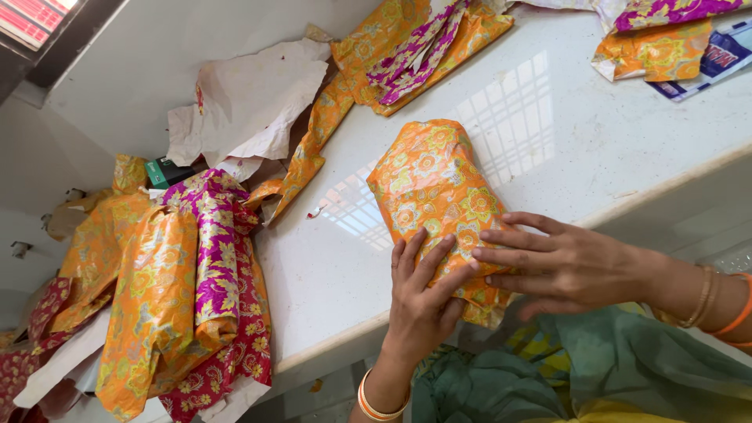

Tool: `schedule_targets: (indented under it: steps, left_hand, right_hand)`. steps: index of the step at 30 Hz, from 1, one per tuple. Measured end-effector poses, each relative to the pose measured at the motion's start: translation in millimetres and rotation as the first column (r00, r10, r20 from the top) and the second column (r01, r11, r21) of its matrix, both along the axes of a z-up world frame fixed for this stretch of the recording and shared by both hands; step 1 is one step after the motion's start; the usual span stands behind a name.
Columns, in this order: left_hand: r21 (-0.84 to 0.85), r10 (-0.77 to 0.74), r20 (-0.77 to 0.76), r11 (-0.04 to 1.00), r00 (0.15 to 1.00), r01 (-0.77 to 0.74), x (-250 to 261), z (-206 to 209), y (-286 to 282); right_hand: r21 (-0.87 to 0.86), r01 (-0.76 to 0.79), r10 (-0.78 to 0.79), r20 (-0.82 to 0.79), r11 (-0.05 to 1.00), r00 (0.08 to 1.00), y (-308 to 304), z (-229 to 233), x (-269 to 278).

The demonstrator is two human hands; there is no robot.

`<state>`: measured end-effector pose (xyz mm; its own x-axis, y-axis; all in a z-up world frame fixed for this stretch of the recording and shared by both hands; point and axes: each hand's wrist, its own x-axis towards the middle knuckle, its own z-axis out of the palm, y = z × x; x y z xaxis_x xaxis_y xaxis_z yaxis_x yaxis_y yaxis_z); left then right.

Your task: The person wraps several small boxes using colorful patterned paper. They fold the paper around each box, tuck the edges, and place the finished packages on a pile.

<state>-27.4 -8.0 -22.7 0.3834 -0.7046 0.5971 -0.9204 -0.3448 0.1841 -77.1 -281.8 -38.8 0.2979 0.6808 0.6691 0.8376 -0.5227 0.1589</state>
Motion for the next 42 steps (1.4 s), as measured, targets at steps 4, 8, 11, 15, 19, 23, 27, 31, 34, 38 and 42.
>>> schedule_targets:
  steps: [4,8,11,15,19,23,27,31,34,38,42]
  left_hand:
    - [0.05,-0.022,0.06,0.999,0.998,0.019,1,-2,4]
    - [0.076,0.001,0.101,0.997,0.995,-0.009,-1,-3,2]
    - [0.108,0.009,0.121,0.994,0.993,-0.022,-5,2,2]
    - [0.117,-0.074,0.079,0.991,0.994,0.065,-7,12,8]
    - [0.118,-0.125,0.052,0.986,0.991,0.119,-5,9,10]
    - [0.051,-0.057,0.07,0.997,0.996,0.054,-2,-6,9]
    - [-0.168,-0.065,-0.079,0.984,0.995,0.051,1,-17,6]
    - [-0.212,-0.053,-0.183,0.977,0.982,0.014,4,-18,7]
    - [-0.251,-0.029,-0.319,0.967,0.947,-0.055,12,-16,5]
    - [-0.148,0.181,-0.371,0.957,0.911,-0.25,16,-13,1]
    - [0.092,0.32,-0.437,0.946,0.841,-0.311,32,-10,1]
  right_hand:
    - [-0.163,0.224,-0.183,0.234,0.961,0.955,-7,-2,-1]
    - [-0.065,0.141,-0.123,0.227,0.988,0.966,-5,-13,-1]
    - [-0.031,0.117,-0.106,0.245,0.993,0.964,-2,-18,0]
    - [0.122,0.092,-0.113,0.181,0.988,0.977,7,-21,1]
    - [0.32,0.125,-0.144,0.036,0.939,0.989,19,-28,2]
    - [0.485,0.172,-0.108,-0.159,0.858,0.981,28,-35,-1]
    - [0.58,0.368,-0.13,-0.41,0.726,0.903,37,-28,1]
    - [0.315,0.521,-0.432,-0.311,0.793,0.846,30,-8,12]
    - [0.079,0.461,-0.327,-0.6,0.884,0.73,22,9,27]
    - [0.099,0.4,-0.196,-0.749,0.911,0.632,25,27,33]
    - [0.125,0.445,-0.166,-0.812,0.887,0.56,37,37,27]
